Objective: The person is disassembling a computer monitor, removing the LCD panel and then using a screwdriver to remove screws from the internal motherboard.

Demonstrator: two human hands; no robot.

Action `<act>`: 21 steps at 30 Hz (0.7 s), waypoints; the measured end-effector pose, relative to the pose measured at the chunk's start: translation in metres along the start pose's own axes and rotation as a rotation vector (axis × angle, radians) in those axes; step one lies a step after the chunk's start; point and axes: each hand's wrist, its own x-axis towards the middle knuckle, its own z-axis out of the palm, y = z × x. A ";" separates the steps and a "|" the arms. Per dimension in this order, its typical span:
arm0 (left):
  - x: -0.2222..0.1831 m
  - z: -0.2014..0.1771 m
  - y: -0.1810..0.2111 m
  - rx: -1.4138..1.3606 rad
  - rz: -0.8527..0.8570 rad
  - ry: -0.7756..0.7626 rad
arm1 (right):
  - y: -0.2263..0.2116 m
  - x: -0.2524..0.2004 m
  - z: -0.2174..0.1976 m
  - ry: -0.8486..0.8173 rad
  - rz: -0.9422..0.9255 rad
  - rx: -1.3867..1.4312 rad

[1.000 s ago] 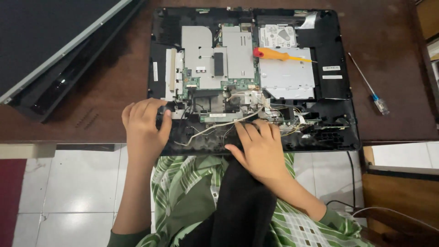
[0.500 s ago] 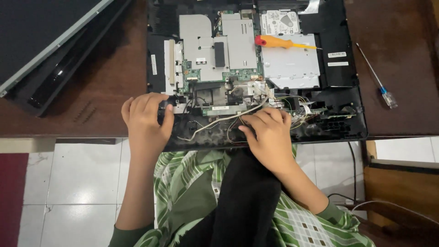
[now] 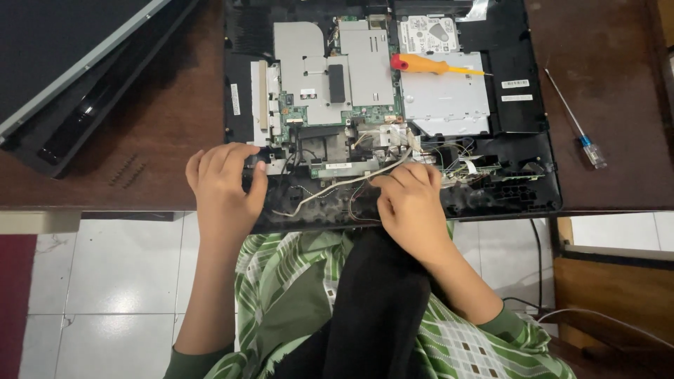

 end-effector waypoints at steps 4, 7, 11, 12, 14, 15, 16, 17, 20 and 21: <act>-0.001 0.002 -0.002 0.010 0.001 0.001 | 0.003 -0.001 0.001 0.017 -0.020 0.060; -0.001 0.000 0.000 -0.005 -0.006 -0.002 | 0.001 -0.005 0.001 0.035 -0.013 0.047; -0.001 0.001 0.000 -0.013 -0.001 0.006 | -0.004 -0.005 0.000 0.059 -0.019 0.030; 0.000 0.000 -0.001 -0.011 -0.002 0.003 | -0.003 -0.005 0.000 0.060 -0.012 0.021; 0.000 0.000 -0.001 -0.008 -0.001 0.001 | -0.001 -0.006 0.000 0.063 -0.006 0.013; 0.000 0.000 -0.002 -0.009 -0.001 0.002 | 0.002 -0.008 -0.002 0.035 -0.004 0.010; 0.000 0.001 -0.002 -0.012 -0.001 0.004 | 0.005 -0.009 -0.003 0.008 -0.002 0.004; 0.000 0.001 -0.001 -0.013 0.000 0.004 | 0.008 -0.008 -0.013 0.009 -0.002 0.003; 0.002 -0.003 0.002 -0.016 -0.011 -0.011 | 0.019 -0.012 -0.045 -0.107 -0.039 0.111; 0.002 -0.004 0.003 -0.023 -0.019 -0.014 | 0.025 -0.017 -0.056 -0.084 -0.063 0.122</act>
